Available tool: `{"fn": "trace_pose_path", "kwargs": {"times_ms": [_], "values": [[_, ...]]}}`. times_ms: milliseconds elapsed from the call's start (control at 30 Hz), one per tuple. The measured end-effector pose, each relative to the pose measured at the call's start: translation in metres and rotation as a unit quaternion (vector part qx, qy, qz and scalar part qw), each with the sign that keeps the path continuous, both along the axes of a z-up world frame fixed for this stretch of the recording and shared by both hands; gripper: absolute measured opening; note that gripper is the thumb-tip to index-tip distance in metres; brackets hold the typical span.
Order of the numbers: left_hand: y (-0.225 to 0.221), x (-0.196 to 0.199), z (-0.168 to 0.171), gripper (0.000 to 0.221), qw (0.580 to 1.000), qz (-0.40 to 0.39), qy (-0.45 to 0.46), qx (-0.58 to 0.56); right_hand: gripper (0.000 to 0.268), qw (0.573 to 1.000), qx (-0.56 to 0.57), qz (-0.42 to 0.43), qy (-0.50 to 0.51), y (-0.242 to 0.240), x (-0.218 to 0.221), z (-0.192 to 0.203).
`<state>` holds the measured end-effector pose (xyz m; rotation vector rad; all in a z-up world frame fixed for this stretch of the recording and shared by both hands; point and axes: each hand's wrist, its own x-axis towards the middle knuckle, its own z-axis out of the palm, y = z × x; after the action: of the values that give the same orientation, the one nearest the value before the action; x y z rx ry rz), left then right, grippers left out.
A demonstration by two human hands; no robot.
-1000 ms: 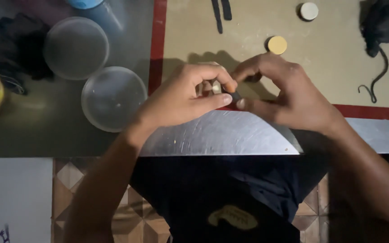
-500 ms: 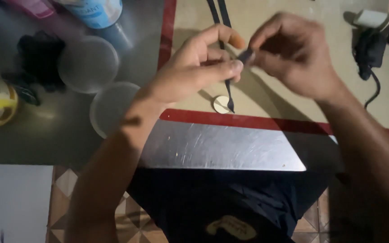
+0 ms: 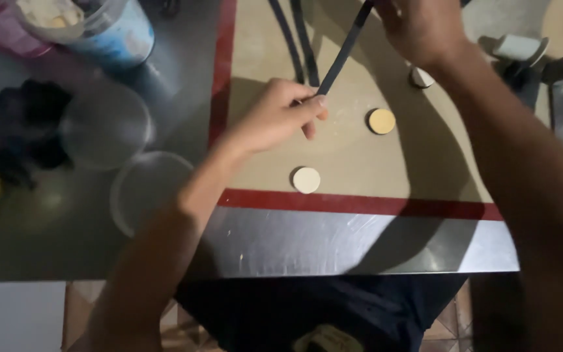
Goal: The person cuts round pieces from a sheet of white fondant on a silicone mat, presses and flattens the discs by hand, and handles long black fondant strips. They then wrap a black fondant band around the edge of a white fondant disc and trim the strip with a small blade.
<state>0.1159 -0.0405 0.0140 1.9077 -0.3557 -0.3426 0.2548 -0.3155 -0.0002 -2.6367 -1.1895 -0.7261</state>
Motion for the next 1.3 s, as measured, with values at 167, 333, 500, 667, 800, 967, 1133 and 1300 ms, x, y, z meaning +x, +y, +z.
{"fn": "trace_pose_path", "kwargs": {"times_ms": [167,333,500,667,800,967,1133,1300], "values": [[-0.018,0.004,0.020,0.037,0.989,-0.039,0.046,0.138,0.014,0.997,0.012,0.053,-0.055,0.013,-0.017,0.025],[-0.015,-0.009,0.023,0.033,0.966,-0.040,-0.030,0.255,0.024,0.974,0.025,-0.089,0.207,-0.001,-0.023,0.013],[-0.028,-0.014,0.014,0.034,0.961,0.056,-0.194,0.190,0.018,0.990,0.028,0.103,0.095,0.021,-0.046,0.025],[-0.034,-0.009,0.004,0.039,0.948,0.066,-0.226,0.214,0.025,0.984,0.063,0.145,0.077,0.032,-0.037,0.024],[-0.025,-0.013,0.003,0.025,0.952,0.051,-0.193,0.233,0.027,0.945,0.070,-0.045,0.315,0.030,-0.029,0.024],[-0.019,-0.026,0.007,0.021,0.953,0.015,-0.210,0.220,0.030,0.976,0.050,0.091,0.192,0.023,-0.048,0.017],[-0.009,-0.039,-0.003,0.028,0.902,-0.044,-0.355,0.241,0.059,0.968,-0.059,0.183,0.161,0.028,-0.077,0.036],[-0.004,-0.040,-0.012,0.045,0.907,-0.100,-0.343,0.223,0.064,0.950,-0.288,-0.010,0.122,-0.007,-0.017,0.032]]}}
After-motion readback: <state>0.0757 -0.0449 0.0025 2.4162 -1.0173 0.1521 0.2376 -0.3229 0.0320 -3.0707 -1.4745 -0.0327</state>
